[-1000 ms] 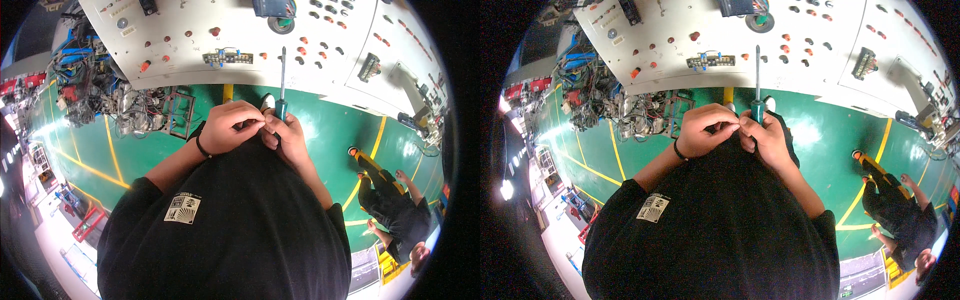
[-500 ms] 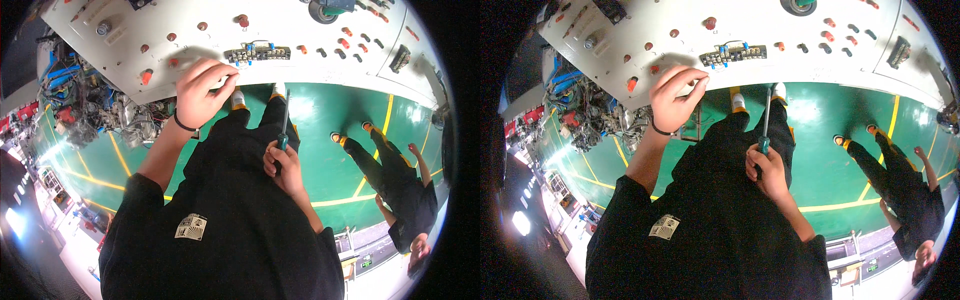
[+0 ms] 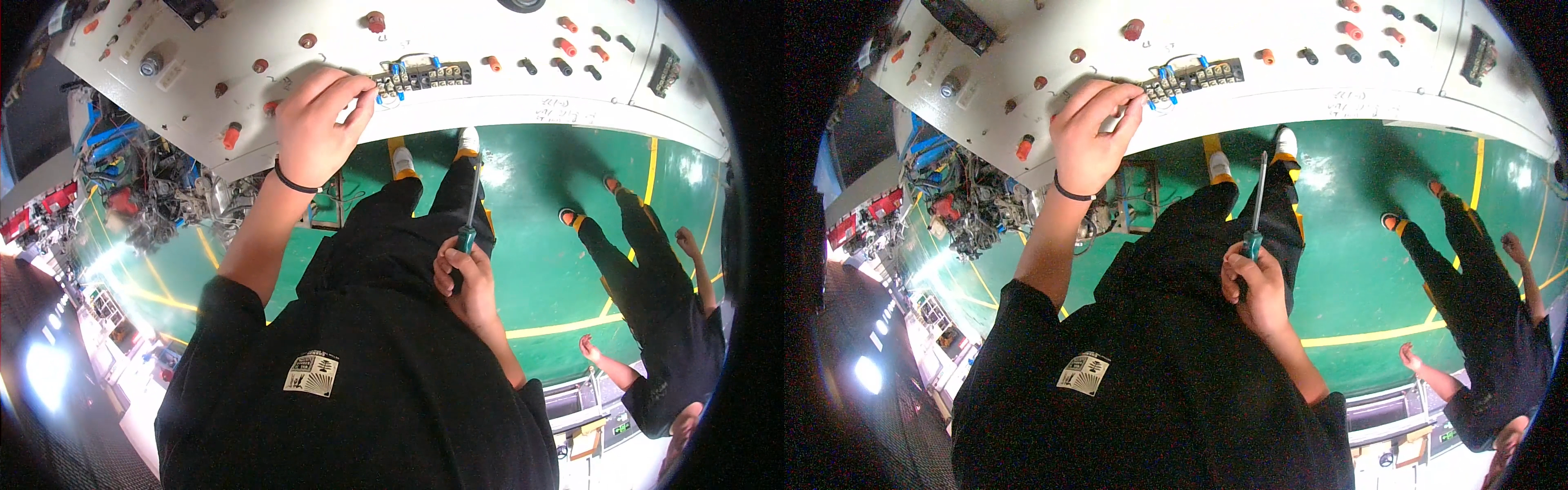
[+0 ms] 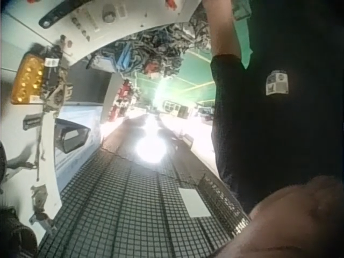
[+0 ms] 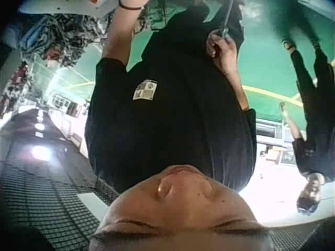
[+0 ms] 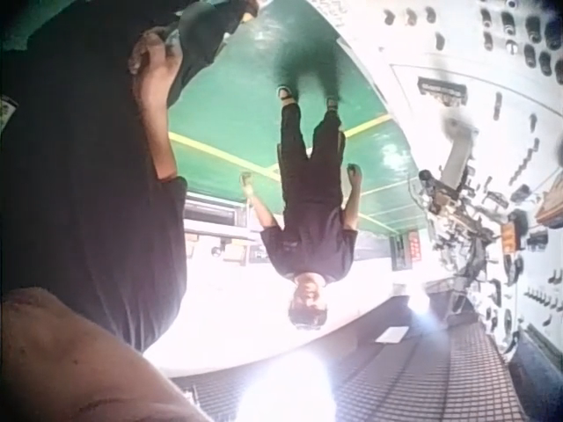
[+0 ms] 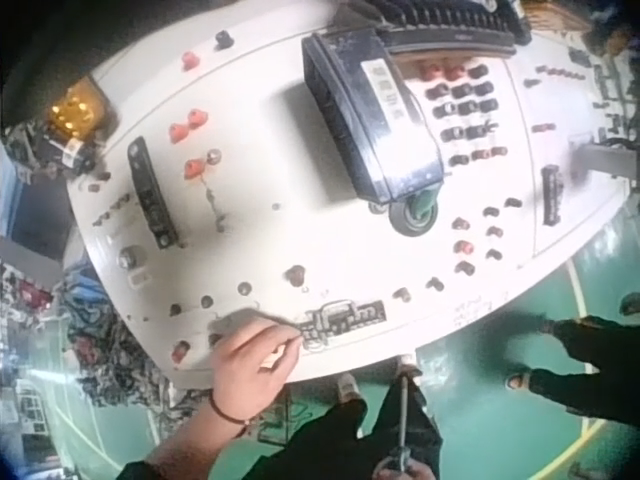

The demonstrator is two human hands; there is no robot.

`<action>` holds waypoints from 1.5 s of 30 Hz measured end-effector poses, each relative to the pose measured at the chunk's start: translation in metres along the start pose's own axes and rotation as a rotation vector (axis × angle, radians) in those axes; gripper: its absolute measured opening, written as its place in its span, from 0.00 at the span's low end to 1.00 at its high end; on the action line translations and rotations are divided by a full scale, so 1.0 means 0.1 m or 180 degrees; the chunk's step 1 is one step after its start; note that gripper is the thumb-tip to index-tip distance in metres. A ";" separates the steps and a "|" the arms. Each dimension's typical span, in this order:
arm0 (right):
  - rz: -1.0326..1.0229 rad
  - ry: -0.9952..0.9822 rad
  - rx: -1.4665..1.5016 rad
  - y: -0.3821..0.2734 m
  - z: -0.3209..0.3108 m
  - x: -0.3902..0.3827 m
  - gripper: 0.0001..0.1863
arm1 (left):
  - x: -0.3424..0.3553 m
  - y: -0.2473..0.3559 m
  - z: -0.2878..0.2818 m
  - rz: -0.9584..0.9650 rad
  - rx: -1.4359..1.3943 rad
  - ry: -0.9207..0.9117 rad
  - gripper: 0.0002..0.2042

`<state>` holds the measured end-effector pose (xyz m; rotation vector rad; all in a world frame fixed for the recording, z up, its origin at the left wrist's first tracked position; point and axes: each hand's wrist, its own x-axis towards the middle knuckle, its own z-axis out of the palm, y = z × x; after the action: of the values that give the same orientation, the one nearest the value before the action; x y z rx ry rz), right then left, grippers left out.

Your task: The person uses a screwdriver to loosen screws on the electrical board, then removes the wires by hand.

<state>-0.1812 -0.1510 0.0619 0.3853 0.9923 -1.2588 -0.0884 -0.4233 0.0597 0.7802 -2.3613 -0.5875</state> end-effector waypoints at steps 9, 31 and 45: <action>-0.0032 -0.0088 -0.0028 -0.04 -0.02 0.01 0.06 | 0.13 -0.01 -0.15 0.0571 0.0507 -0.0392 0.06; -0.0231 -0.0169 -0.0301 0.00 -0.09 -0.07 0.05 | 0.19 0.11 -0.14 -0.0564 -0.0077 -0.0597 0.05; -0.0516 -0.0346 -0.1174 -0.05 0.12 -0.09 0.05 | 0.17 0.04 -0.07 -0.1190 -0.0289 -0.0509 0.03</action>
<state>-0.1806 -0.1563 0.0769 -0.0500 1.1521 -1.1956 -0.0963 -0.4327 0.0734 1.1829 -2.3231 -0.9358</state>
